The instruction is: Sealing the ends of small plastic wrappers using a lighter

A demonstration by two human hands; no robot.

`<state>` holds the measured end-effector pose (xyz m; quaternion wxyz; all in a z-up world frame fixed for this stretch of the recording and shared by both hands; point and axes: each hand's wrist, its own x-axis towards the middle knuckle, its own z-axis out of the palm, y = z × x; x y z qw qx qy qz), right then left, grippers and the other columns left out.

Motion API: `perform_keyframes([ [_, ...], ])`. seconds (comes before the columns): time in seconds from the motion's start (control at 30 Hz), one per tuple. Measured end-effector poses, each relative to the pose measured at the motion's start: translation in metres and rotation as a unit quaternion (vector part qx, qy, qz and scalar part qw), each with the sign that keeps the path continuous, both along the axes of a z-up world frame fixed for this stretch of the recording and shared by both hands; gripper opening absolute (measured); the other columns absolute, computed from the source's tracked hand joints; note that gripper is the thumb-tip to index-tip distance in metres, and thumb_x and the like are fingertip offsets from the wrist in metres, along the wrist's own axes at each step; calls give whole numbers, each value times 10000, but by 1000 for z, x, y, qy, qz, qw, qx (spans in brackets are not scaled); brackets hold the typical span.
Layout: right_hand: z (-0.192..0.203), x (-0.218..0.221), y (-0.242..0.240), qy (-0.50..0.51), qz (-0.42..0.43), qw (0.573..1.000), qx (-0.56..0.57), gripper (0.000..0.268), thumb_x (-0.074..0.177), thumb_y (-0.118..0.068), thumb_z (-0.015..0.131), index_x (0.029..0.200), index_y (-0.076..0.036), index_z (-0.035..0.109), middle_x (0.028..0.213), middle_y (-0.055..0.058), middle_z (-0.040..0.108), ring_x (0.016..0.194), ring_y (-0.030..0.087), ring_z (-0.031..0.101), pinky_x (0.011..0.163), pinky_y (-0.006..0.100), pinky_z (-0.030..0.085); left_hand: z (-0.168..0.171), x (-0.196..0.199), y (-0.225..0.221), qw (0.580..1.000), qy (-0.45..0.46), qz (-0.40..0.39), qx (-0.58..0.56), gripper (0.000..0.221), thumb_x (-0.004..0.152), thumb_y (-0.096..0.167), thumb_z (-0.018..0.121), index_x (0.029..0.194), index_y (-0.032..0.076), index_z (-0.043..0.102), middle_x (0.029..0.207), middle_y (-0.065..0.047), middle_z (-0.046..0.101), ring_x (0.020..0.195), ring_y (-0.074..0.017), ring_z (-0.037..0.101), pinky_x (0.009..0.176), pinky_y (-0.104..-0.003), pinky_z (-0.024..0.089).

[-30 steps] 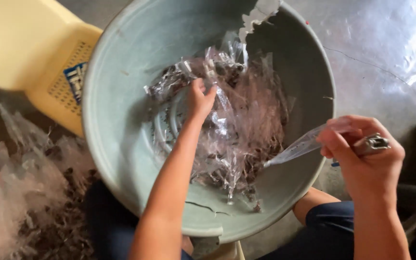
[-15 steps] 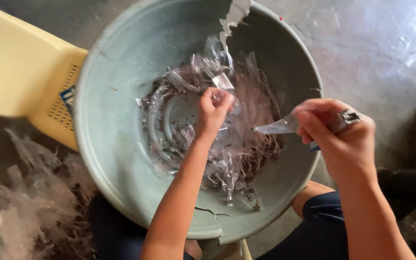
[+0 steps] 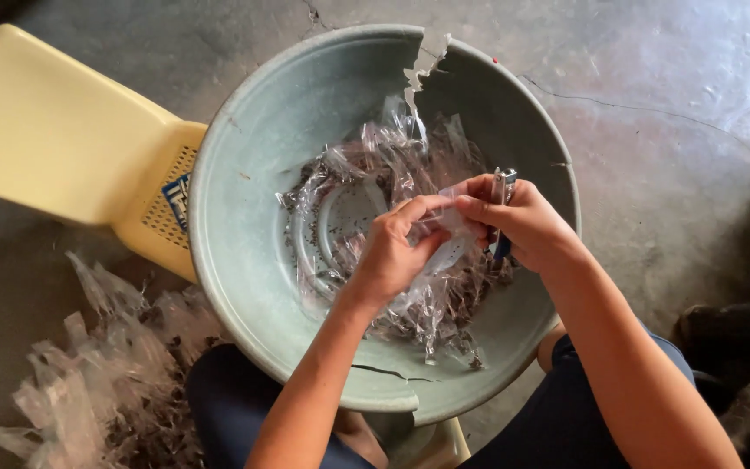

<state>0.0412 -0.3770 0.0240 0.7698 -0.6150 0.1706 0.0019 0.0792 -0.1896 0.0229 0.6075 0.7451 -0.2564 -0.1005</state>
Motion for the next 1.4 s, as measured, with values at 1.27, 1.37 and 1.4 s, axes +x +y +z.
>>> perform_keyframes([
  [1.27,-12,-13,-2,19,12,996,87,192,844,-21,812,988,45,703,590,115,553,504,193,579,451,352,564,-36,-22,4,938,167,-24,-302,336,884,-182,623,1171,-22,692,931,-120,740,836,-128,707,701,-247,598],
  [1.37,-1,-18,-15,-80,-28,996,23,121,892,14,755,939,46,648,557,107,502,494,178,546,451,293,497,-75,-39,7,961,179,-138,-159,397,851,-122,496,1177,9,680,997,-159,696,815,-199,634,750,-340,552],
  [1.4,13,-24,-23,-79,-24,996,22,121,892,14,755,939,46,648,557,107,502,494,178,546,451,293,497,-80,-43,8,961,179,-135,-161,397,851,-122,496,1177,9,680,997,-159,696,815,-199,634,750,-340,552],
])
